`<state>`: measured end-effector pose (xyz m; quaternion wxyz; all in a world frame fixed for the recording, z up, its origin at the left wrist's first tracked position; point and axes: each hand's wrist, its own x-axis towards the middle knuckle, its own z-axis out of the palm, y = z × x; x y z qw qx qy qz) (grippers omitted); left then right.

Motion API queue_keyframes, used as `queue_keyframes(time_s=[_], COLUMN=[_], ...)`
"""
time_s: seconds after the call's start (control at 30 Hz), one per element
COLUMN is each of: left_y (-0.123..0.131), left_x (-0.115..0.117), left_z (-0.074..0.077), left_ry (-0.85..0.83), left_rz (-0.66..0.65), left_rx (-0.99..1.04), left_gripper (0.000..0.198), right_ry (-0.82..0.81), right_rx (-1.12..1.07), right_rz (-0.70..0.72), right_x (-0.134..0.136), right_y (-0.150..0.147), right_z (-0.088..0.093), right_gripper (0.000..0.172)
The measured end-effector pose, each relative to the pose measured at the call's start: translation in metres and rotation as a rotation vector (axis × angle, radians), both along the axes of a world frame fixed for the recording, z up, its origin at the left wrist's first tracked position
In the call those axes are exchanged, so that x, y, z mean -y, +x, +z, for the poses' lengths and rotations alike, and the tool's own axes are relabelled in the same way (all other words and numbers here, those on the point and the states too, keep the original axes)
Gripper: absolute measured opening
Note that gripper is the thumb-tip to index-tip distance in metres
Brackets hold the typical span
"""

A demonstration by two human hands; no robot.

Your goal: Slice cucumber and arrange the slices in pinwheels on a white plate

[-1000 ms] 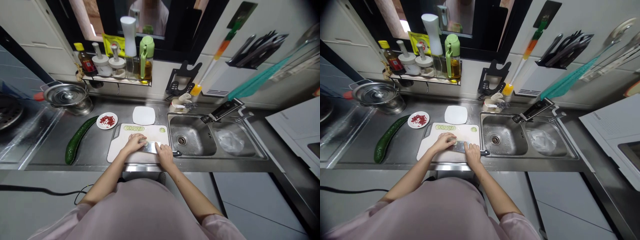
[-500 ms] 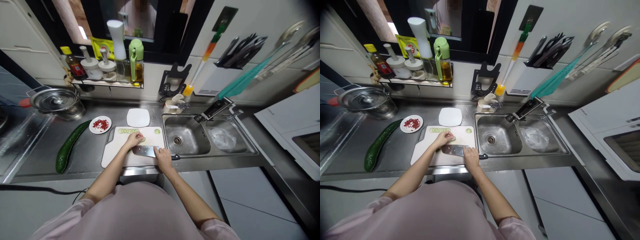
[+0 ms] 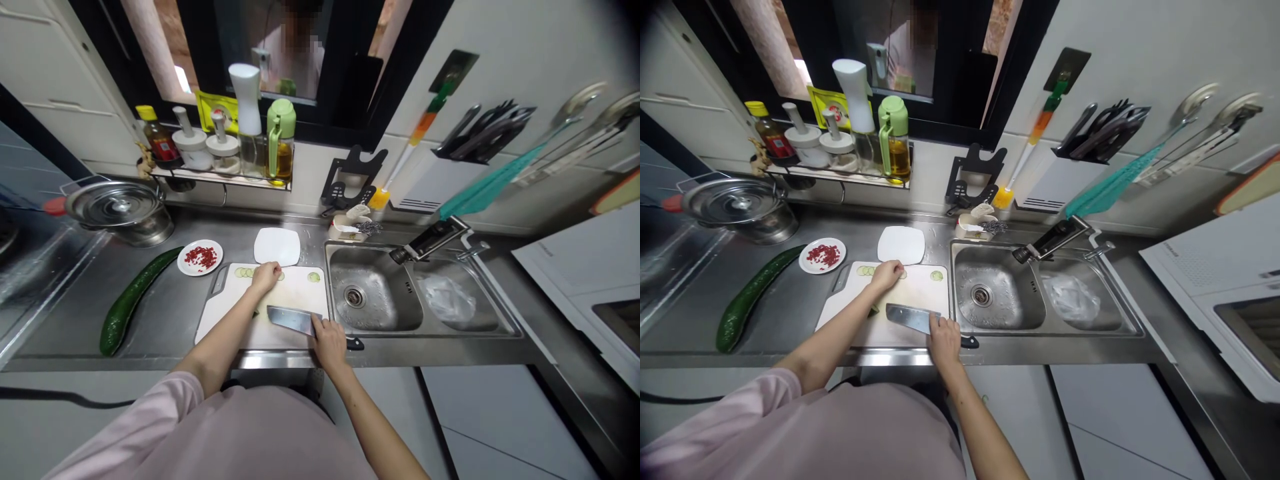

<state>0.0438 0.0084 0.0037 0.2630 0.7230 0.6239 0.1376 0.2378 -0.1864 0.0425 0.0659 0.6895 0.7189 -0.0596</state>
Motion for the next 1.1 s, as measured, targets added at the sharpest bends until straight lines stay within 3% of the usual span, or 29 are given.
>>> queue_keyframes(time_s=[0.2, 0.37, 0.43, 0.6, 0.7, 0.8, 0.93, 1.0, 1.1], left_y=[-0.001, -0.003, -0.007, -0.030, -0.048, -0.064, -0.074, -0.073, -0.068], left_x=[0.000, 0.000, 0.001, 0.020, 0.050, 0.089, 0.133, 0.144, 0.148], left_z=[-0.004, -0.006, -0.004, -0.001, -0.002, -0.003, -0.008, -0.012, -0.017], left_ry=[0.106, 0.143, 0.159, 0.212, 0.236, 0.239, 0.192, 0.148, 0.093], left_rz=[-0.054, 0.012, 0.148, 0.645, 0.735, 0.665, 0.374, 0.285, 0.241], left_rx=[-0.099, 0.017, 0.146, 0.473, 0.516, 0.447, 0.263, 0.183, 0.142], left_gripper=[0.022, 0.017, 0.019, 0.034, 0.038, 0.037, 0.045, 0.052, 0.040], right_ry=[-0.005, -0.007, -0.009, -0.021, -0.020, -0.001, 0.045, 0.061, 0.071], right_rx=[-0.001, 0.007, 0.006, -0.024, -0.071, -0.122, -0.158, -0.164, -0.175], right_rz=[-0.020, -0.018, -0.021, -0.049, -0.098, -0.147, -0.177, -0.177, -0.172], right_x=[0.002, 0.001, 0.001, 0.000, -0.002, -0.005, -0.009, -0.010, -0.012], right_y=[0.005, 0.005, 0.005, 0.008, 0.010, 0.011, 0.008, 0.005, 0.002], right_z=[0.001, 0.002, 0.003, 0.005, 0.006, 0.006, 0.002, 0.000, -0.002], right_gripper=[0.049, 0.048, 0.048, 0.048, 0.046, 0.045, 0.043, 0.041, 0.042])
